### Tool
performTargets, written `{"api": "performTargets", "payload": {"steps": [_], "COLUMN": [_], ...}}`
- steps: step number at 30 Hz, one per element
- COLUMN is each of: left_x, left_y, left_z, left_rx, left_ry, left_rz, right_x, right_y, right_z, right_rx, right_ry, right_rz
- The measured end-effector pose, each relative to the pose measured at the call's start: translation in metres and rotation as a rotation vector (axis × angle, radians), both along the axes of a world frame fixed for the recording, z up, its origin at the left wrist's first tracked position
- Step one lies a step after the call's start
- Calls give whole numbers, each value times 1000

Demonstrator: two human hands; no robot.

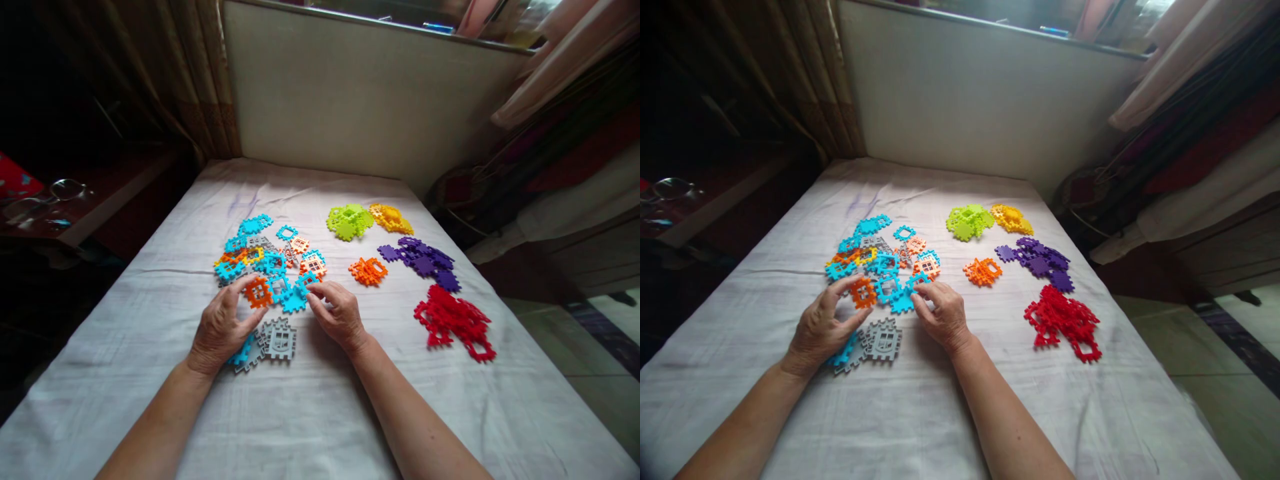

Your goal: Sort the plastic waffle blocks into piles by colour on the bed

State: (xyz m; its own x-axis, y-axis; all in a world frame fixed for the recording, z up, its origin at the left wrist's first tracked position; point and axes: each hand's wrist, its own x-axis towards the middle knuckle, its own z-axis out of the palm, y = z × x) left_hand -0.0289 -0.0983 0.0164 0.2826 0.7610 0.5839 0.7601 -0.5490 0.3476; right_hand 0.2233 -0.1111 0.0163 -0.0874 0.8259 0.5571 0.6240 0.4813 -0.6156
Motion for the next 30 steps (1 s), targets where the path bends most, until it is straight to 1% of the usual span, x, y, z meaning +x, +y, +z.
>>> {"api": "performTargets", "payload": {"steps": [2, 4, 7, 10, 13, 15, 17, 19, 21, 24, 27, 30], "left_x": [13, 19, 21, 22, 22, 21, 17, 12, 7, 3, 2, 2], "left_y": [-4, -6, -6, -7, -7, -7, -5, -1, 4, 10, 12, 11], "left_z": [0, -1, -2, -1, 1, 1, 0, -3, -6, -10, -11, -9], "left_rx": [25, 46, 55, 60, 61, 54, 43, 27, 13, -9, -40, -64], "left_ry": [4, 5, 12, 10, 1, -1, 0, -8, -41, -99, -134, -162], "left_rz": [-108, -157, -186, -219, -235, -210, -170, -133, -90, -20, 2, 16], "right_x": [-7, -16, -28, -38, -37, -24, 0, 34, 69, 108, 124, 125], "right_y": [-2, -5, -9, -12, -9, -2, 8, 16, 21, 21, 19, 17], "right_z": [1, 2, 2, 2, 3, 5, 7, 8, 7, 2, -7, -12], "right_rx": [-31, -77, -134, -149, -159, -166, -167, -165, -170, -198, -242, -285], "right_ry": [19, 37, 61, 90, 125, 163, 204, 213, 182, 111, 64, -15], "right_rz": [52, 84, 90, 85, 58, -2, -117, -277, -480, -678, -762, -785]}}
